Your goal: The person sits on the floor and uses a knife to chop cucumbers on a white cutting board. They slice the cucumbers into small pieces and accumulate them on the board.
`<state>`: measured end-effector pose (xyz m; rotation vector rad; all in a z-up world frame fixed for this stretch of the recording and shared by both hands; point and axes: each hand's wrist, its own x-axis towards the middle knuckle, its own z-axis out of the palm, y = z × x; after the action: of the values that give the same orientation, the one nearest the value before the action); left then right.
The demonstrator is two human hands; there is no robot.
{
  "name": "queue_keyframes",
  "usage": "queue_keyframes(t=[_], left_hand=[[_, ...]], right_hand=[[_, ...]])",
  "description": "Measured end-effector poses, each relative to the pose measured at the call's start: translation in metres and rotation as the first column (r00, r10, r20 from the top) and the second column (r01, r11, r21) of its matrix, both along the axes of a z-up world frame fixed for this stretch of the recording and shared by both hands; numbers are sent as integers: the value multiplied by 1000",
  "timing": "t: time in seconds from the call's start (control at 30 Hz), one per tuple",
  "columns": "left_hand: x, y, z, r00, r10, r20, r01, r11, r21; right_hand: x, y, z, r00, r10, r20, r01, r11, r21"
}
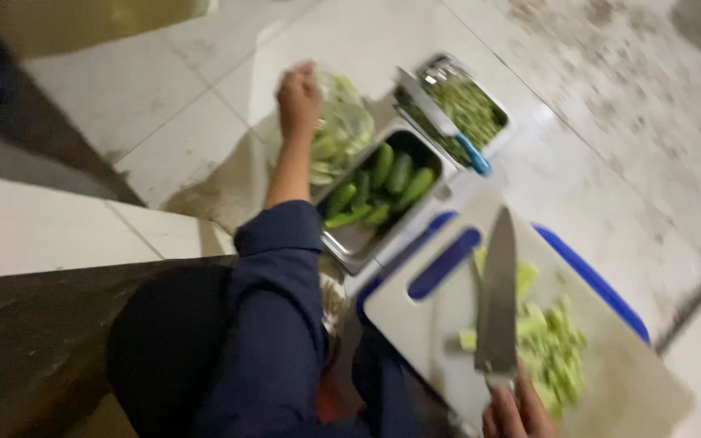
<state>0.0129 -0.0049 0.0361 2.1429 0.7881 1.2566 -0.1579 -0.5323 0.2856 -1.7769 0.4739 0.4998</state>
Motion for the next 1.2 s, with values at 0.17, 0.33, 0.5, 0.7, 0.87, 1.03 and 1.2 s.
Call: queue_keyframes(t=[0.17, 0.33, 0.5, 0.7, 0.87, 1.03, 1.2], left_hand=[[4, -73, 145, 953, -192, 233, 184, 981, 54], [-12, -183, 259, 840, -513, 178, 503, 858, 101], [-36, -282, 293, 368, -919, -145, 925, 345, 159], [-95, -350, 276, 375, -900, -221, 925, 380, 22], [-155, -375, 247, 368, -894, -255, 890, 418, -182], [-164, -387, 216, 423, -764, -487, 862, 505, -44], [-183, -388, 233, 570, -787, -234, 640, 605, -474]], right_hand=[[-14, -33, 36, 758, 647, 87, -412, 578, -704], [-50, -62, 42, 583, 808, 77, -129, 186, -974], [-66, -85, 49, 566, 824, 32, -170, 154, -973], [-64, -100, 59, 756, 627, 185, -283, 569, -772], [-62, -93, 66, 784, 382, 490, -86, 847, -524], [-62, -93, 68, 815, 244, 526, -32, 925, -379], [-65, -97, 61, 880, 251, 404, -71, 909, -410]])
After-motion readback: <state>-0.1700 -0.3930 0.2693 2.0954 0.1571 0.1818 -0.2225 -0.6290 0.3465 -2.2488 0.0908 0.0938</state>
